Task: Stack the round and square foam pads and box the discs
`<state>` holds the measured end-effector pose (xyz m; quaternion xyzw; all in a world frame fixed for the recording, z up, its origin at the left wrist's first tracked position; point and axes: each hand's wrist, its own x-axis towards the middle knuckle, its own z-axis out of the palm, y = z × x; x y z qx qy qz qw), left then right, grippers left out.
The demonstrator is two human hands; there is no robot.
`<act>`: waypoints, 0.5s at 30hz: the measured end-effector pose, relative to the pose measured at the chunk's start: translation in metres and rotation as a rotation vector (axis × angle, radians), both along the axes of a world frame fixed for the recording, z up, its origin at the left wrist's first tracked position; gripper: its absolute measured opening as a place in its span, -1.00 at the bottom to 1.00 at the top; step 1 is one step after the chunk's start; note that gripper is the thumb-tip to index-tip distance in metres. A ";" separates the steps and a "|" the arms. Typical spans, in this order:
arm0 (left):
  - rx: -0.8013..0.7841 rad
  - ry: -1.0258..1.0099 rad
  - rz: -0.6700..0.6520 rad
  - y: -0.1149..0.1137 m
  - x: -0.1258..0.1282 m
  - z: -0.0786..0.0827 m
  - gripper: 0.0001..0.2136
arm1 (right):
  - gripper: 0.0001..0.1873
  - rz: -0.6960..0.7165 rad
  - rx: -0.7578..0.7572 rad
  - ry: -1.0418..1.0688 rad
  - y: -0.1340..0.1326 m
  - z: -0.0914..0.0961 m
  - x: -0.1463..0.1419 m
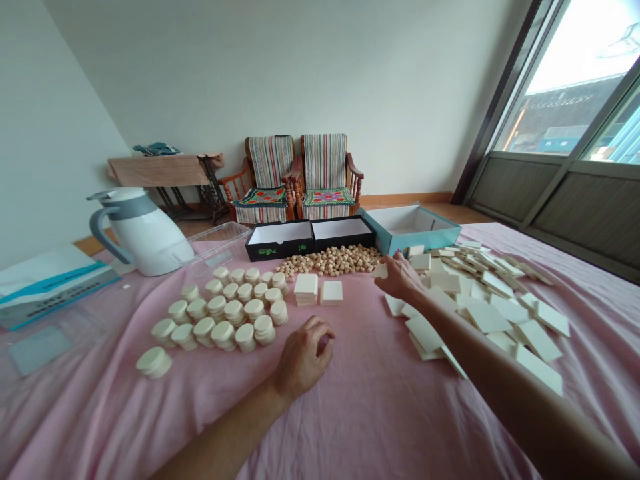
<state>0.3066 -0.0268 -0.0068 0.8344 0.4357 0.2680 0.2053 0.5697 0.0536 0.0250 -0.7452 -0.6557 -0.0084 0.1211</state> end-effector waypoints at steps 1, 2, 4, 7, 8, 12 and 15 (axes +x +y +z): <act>0.000 0.003 -0.001 0.000 0.000 0.000 -0.79 | -0.52 0.033 0.003 0.015 -0.004 0.000 -0.008; -0.001 0.005 -0.001 0.000 0.000 0.000 -0.79 | -0.52 0.062 0.005 0.030 -0.009 -0.001 -0.016; -0.003 0.011 0.000 0.000 0.000 0.000 -0.80 | -0.52 0.103 0.004 0.045 -0.018 -0.005 -0.030; 0.002 0.009 0.002 0.000 0.000 0.001 -0.80 | -0.46 0.149 -0.051 0.057 -0.027 -0.011 -0.039; 0.003 0.007 0.001 0.000 0.000 0.001 -0.80 | -0.43 0.190 -0.084 0.070 -0.028 -0.012 -0.038; 0.005 0.003 -0.001 0.000 0.000 0.002 -0.81 | -0.30 0.416 -0.196 0.127 -0.022 -0.017 -0.020; -0.001 0.008 0.002 0.000 0.000 0.001 -0.81 | -0.26 0.570 -0.233 0.167 -0.015 -0.019 -0.007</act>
